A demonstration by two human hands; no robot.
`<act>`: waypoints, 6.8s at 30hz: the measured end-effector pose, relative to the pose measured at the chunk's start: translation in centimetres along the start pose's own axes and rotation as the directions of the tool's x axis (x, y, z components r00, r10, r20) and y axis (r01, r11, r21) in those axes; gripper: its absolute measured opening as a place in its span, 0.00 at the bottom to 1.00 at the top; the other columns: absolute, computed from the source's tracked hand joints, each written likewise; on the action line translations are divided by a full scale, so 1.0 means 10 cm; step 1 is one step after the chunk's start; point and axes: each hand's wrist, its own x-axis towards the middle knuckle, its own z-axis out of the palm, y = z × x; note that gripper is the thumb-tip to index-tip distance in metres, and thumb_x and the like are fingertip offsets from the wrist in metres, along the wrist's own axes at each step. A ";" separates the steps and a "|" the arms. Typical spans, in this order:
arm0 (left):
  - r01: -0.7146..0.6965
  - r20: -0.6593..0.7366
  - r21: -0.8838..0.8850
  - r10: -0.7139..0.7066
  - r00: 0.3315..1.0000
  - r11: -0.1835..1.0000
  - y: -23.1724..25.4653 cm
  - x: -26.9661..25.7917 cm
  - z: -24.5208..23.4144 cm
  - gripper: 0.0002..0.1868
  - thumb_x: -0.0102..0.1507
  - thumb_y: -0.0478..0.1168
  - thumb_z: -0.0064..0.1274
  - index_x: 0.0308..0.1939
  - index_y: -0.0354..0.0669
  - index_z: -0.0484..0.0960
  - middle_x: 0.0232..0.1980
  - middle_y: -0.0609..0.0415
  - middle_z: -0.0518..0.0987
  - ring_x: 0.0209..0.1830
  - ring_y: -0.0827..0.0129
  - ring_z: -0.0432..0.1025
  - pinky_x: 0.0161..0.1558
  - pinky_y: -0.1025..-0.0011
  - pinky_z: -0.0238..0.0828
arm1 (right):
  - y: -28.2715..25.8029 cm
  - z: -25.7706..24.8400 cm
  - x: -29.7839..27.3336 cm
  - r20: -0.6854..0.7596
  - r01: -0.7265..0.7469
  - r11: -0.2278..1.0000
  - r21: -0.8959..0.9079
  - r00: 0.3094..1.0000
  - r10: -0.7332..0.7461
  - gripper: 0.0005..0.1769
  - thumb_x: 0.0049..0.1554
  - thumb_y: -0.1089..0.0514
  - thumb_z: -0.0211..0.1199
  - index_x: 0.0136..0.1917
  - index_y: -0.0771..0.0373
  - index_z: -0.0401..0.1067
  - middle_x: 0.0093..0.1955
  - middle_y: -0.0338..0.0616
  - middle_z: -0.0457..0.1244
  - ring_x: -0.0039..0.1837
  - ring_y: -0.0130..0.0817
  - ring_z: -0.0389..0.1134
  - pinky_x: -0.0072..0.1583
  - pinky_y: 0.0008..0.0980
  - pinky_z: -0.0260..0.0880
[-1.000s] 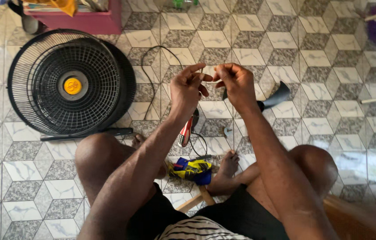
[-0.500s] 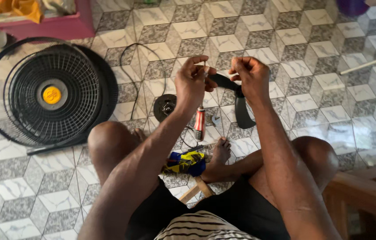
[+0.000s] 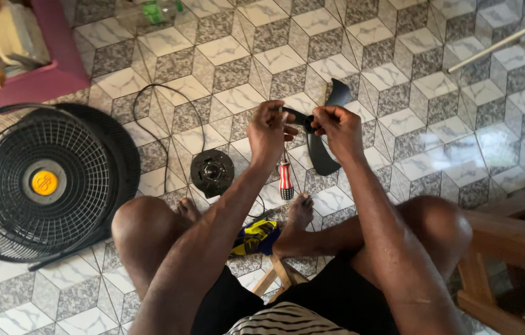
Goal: The person sits on the floor and uses a screwdriver to adjust screws on the motor housing of a disassembled fan. They repeatedly tighten and loosen screws while handling the motor and fan blade assembly.
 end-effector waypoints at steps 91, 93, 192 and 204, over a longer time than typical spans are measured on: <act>0.218 -0.296 -0.194 -0.269 0.917 0.956 -1.01 0.45 -0.89 0.13 0.67 0.30 0.51 0.55 0.35 0.76 0.37 0.46 0.83 0.23 0.66 0.79 0.20 0.71 0.73 | 2.03 1.21 0.75 0.052 -0.025 0.957 -0.291 0.998 0.041 0.17 0.59 0.49 0.66 0.50 0.66 0.80 0.39 0.43 0.72 0.41 0.30 0.72 0.45 0.32 0.73; 0.179 -0.306 -0.218 -0.242 0.921 0.959 -0.92 0.42 -0.91 0.12 0.66 0.29 0.51 0.55 0.35 0.76 0.37 0.45 0.84 0.23 0.65 0.79 0.20 0.71 0.73 | 1.76 1.23 0.66 0.211 -0.157 0.961 -0.226 0.956 0.206 0.21 0.61 0.45 0.63 0.50 0.66 0.79 0.39 0.41 0.71 0.41 0.27 0.72 0.44 0.33 0.74; 0.125 -0.180 0.776 0.027 0.983 0.618 -2.40 -0.58 -1.78 0.16 0.55 0.26 0.50 0.43 0.38 0.87 0.44 0.34 0.83 0.43 0.41 0.79 0.46 0.51 0.76 | -0.32 1.44 -0.75 0.495 0.198 0.592 -0.782 0.774 0.394 0.19 0.52 0.56 0.71 0.55 0.67 0.79 0.31 0.51 0.71 0.30 0.29 0.72 0.32 0.27 0.73; 0.033 -0.188 0.720 0.148 0.971 0.693 -2.46 -0.58 -1.83 0.14 0.55 0.28 0.48 0.36 0.41 0.89 0.38 0.35 0.83 0.42 0.42 0.79 0.47 0.53 0.76 | -0.40 1.43 -0.77 0.498 0.187 0.632 -0.752 0.789 0.360 0.18 0.52 0.56 0.72 0.53 0.68 0.79 0.31 0.50 0.70 0.30 0.29 0.72 0.33 0.28 0.73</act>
